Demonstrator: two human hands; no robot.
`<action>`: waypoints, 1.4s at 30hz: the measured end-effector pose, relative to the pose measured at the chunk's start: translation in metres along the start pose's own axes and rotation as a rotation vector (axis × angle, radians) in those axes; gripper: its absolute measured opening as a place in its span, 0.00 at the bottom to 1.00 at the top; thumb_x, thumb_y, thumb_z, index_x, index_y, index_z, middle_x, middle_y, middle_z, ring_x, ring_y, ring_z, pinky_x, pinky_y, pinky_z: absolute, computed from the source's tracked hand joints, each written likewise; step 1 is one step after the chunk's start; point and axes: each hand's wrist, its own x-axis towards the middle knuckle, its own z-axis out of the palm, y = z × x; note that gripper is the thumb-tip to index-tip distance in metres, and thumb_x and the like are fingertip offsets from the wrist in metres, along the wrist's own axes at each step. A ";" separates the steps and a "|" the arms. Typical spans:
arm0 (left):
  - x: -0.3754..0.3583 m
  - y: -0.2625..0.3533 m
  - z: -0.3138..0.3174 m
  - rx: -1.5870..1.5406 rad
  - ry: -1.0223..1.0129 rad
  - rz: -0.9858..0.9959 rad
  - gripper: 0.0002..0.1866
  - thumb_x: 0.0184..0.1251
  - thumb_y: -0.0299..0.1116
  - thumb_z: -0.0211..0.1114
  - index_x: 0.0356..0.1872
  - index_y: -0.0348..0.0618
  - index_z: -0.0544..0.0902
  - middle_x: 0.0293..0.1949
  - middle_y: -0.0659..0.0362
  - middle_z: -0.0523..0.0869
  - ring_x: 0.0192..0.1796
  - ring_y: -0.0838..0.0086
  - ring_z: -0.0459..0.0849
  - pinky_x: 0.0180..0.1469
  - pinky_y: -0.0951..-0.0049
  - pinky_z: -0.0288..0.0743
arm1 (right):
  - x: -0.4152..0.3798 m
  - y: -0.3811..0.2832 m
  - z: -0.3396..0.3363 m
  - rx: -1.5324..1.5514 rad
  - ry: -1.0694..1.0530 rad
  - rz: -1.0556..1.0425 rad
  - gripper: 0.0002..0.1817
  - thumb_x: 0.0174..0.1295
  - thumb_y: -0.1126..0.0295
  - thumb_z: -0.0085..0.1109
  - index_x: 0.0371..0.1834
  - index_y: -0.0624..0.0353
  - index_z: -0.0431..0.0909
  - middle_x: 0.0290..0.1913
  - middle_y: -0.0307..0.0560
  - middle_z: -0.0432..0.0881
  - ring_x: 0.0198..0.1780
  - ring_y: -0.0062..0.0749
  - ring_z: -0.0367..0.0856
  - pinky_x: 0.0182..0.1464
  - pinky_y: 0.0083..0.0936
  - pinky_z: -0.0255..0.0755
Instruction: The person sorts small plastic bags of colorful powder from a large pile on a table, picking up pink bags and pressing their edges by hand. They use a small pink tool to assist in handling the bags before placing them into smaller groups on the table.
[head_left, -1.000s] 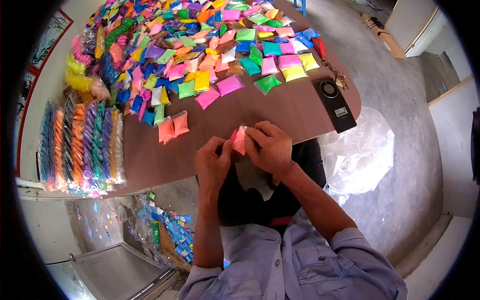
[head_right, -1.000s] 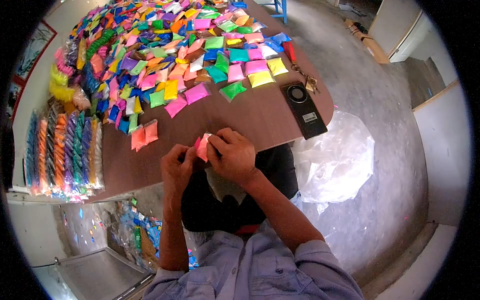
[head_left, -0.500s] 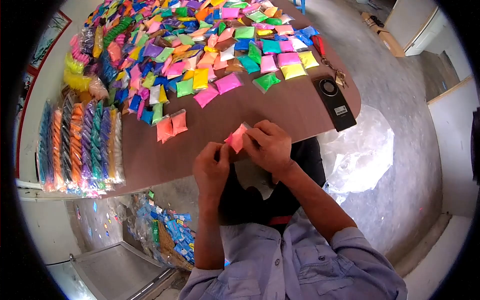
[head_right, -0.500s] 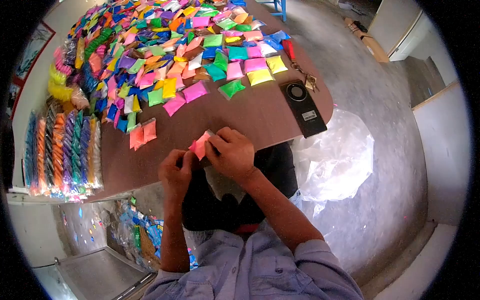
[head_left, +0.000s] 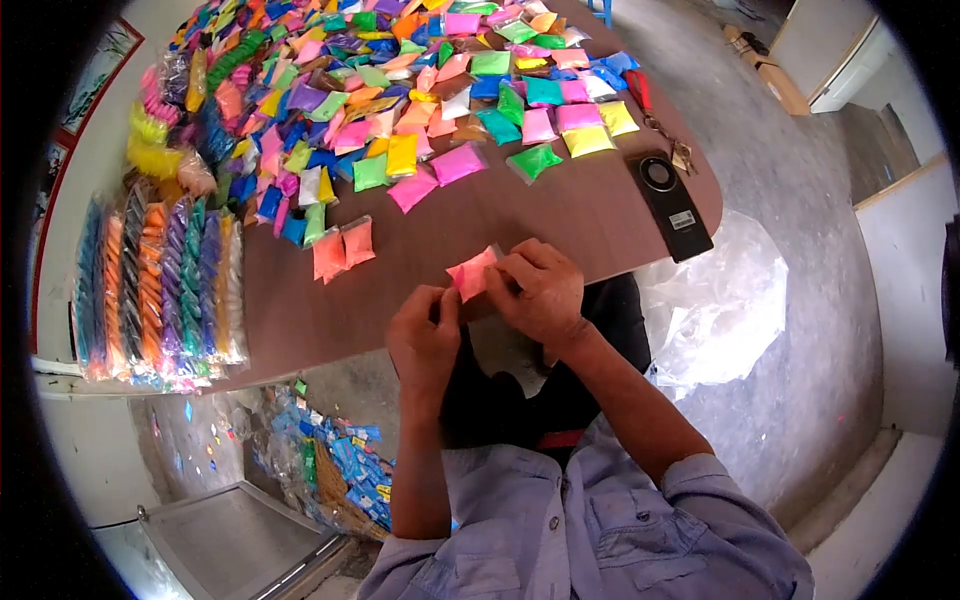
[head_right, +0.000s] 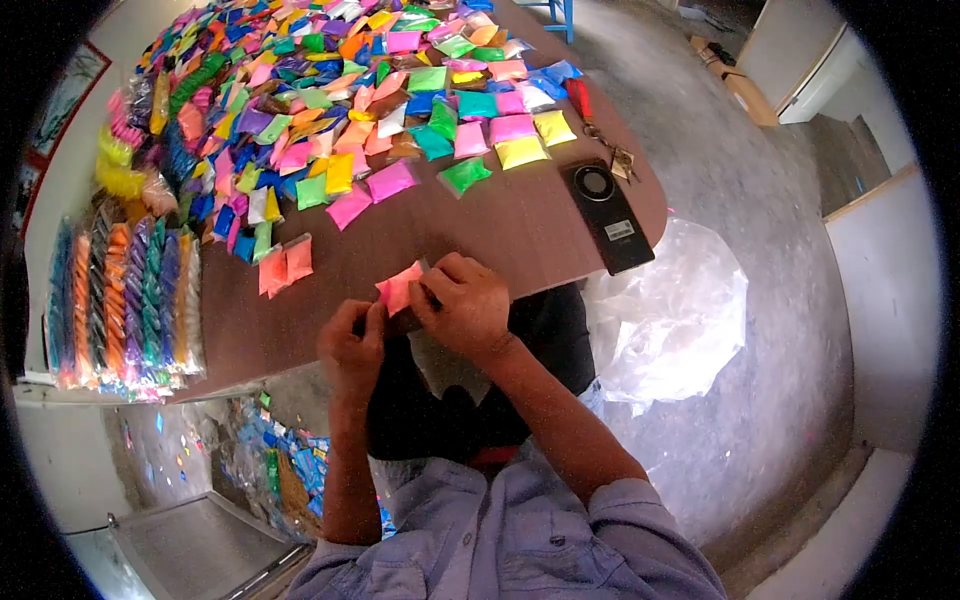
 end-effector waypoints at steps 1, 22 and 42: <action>0.002 -0.005 -0.005 0.020 -0.005 -0.035 0.08 0.75 0.31 0.74 0.39 0.37 0.89 0.31 0.47 0.90 0.31 0.58 0.90 0.37 0.63 0.81 | -0.001 0.000 0.000 0.001 0.000 0.000 0.06 0.61 0.68 0.76 0.32 0.55 0.87 0.32 0.42 0.81 0.32 0.42 0.85 0.34 0.37 0.81; -0.010 0.010 0.005 -0.017 0.003 0.030 0.07 0.74 0.29 0.75 0.38 0.37 0.88 0.31 0.48 0.89 0.29 0.62 0.89 0.34 0.65 0.80 | 0.007 -0.006 -0.010 -0.035 -0.090 -0.055 0.16 0.61 0.68 0.73 0.53 0.56 0.89 0.57 0.48 0.90 0.44 0.48 0.90 0.48 0.37 0.86; 0.003 -0.002 -0.016 0.126 0.061 -0.101 0.07 0.77 0.29 0.74 0.39 0.36 0.89 0.33 0.50 0.92 0.33 0.65 0.91 0.39 0.64 0.83 | -0.002 0.000 -0.006 -0.066 -0.133 -0.102 0.23 0.58 0.56 0.79 0.53 0.56 0.87 0.54 0.46 0.87 0.45 0.46 0.87 0.49 0.40 0.84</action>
